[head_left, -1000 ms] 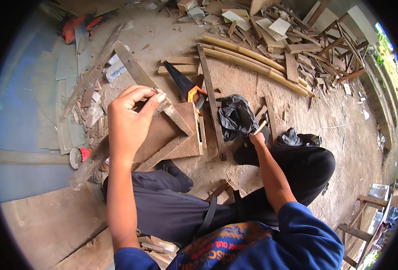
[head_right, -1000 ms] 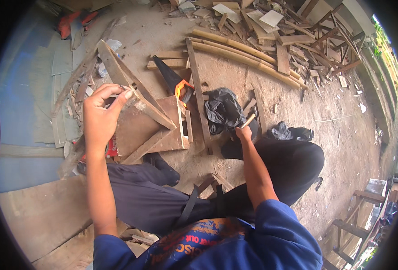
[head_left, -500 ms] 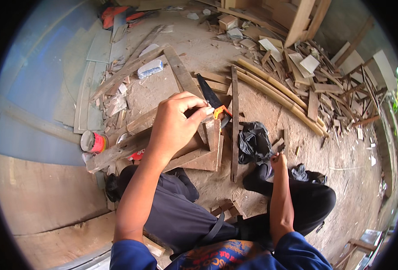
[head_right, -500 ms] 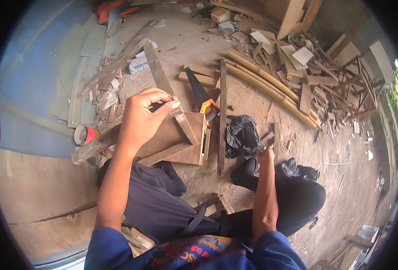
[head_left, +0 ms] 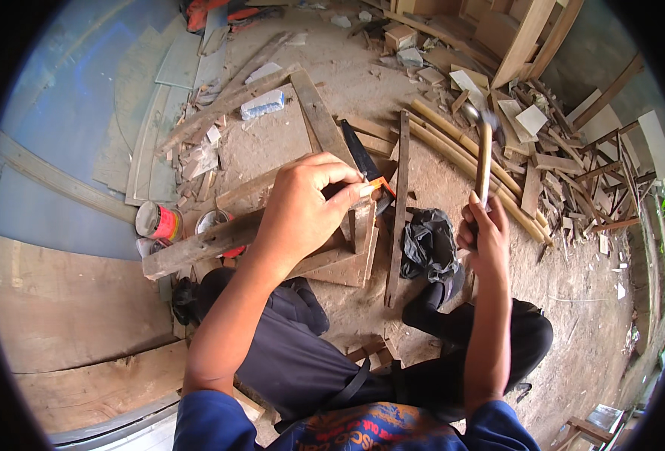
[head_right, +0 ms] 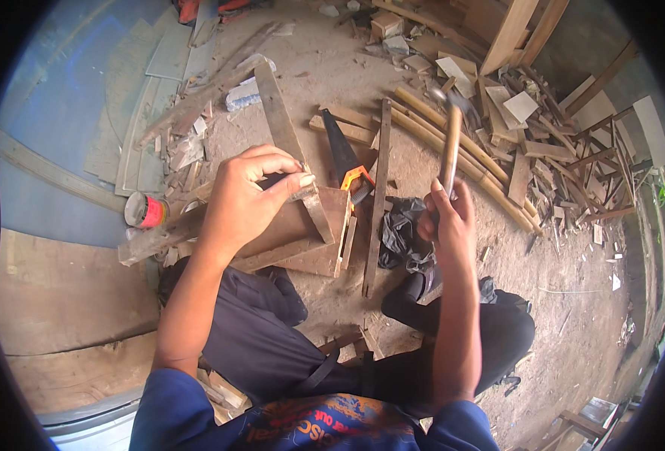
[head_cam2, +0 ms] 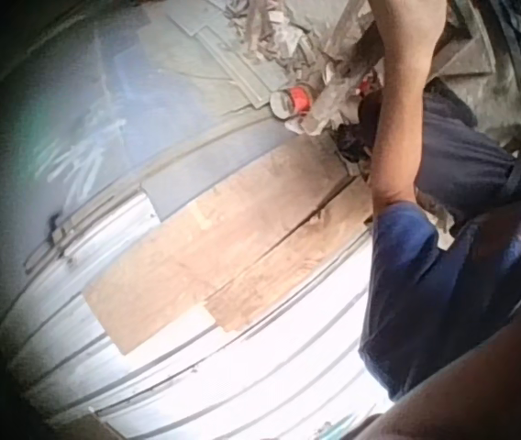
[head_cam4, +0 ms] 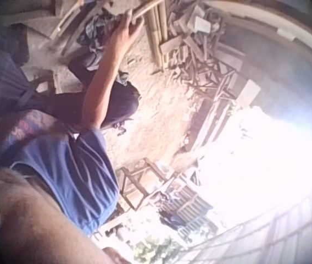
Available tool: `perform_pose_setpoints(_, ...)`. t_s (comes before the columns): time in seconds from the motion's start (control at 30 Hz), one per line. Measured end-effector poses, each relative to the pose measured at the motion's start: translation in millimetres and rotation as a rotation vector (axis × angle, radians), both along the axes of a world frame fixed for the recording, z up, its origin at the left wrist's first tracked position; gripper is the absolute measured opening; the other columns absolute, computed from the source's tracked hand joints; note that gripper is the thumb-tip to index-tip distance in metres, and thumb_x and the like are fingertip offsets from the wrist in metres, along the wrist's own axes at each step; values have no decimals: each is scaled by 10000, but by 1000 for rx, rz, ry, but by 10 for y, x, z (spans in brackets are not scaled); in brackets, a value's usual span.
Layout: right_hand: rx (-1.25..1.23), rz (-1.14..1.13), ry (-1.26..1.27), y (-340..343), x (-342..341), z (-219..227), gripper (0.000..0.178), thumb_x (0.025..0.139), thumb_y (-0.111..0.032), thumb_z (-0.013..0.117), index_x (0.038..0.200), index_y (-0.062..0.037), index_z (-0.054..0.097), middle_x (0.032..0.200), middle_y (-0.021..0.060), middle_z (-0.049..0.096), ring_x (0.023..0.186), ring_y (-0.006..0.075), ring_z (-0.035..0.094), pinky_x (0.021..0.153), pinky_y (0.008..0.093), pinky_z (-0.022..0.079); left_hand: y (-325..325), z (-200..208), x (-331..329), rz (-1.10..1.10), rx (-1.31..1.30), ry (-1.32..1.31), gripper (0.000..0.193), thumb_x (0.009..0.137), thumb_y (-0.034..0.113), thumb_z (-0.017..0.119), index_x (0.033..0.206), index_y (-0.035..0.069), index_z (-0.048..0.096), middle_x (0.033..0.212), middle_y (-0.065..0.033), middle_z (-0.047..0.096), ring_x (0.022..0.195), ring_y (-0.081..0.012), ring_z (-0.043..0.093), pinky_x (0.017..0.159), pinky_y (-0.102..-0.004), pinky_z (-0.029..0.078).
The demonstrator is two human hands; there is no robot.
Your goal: The person assembles a small wooden frame by hand, using a hammer and nails to join the pieces. They position the frame, insert nails, and hammer them in, then inspect the joints and adjust the frame as needed.
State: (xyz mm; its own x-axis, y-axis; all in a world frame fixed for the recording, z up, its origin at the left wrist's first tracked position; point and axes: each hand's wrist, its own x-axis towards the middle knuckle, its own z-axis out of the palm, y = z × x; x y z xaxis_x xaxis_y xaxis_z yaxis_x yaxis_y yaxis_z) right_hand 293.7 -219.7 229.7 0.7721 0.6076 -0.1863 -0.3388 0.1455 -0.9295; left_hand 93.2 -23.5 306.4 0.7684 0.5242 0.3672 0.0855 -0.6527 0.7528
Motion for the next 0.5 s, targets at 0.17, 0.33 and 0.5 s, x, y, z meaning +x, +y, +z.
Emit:
perform_pose_setpoints(0.17, -406, 234, -844, -158, -309, 940, 293, 941, -198, 638, 1143, -4, 551, 641, 24, 526, 514, 108, 493, 482, 267, 372, -1, 42, 28, -6, 0, -18, 128, 802, 56, 748, 872, -41, 702, 863, -105, 701, 803, -183, 673, 750, -298, 508)
perform_pose_setpoints(0.33, -584, 345, -1131, -357, -581, 1309, 274, 908, -82, 638, 1146, 11, 538, 725, 157, 624, 634, 192, 623, 584, 329, 478, 31, 0, -2, -4, 12, -47, 141, 801, 82, 749, 865, -36, 704, 839, -115, 701, 797, -208, 678, 746, -311, 510)
perform_pose_setpoints(0.5, -643, 273, -1222, -545, -567, 1501, 388, 885, -47, 640, 1248, 18, 518, 869, 208, 668, 739, 323, 692, 650, 355, 517, 18, 24, -10, -20, 6, -50, 129, 812, 84, 716, 868, -32, 699, 865, -122, 696, 803, -242, 676, 750, -315, 510)
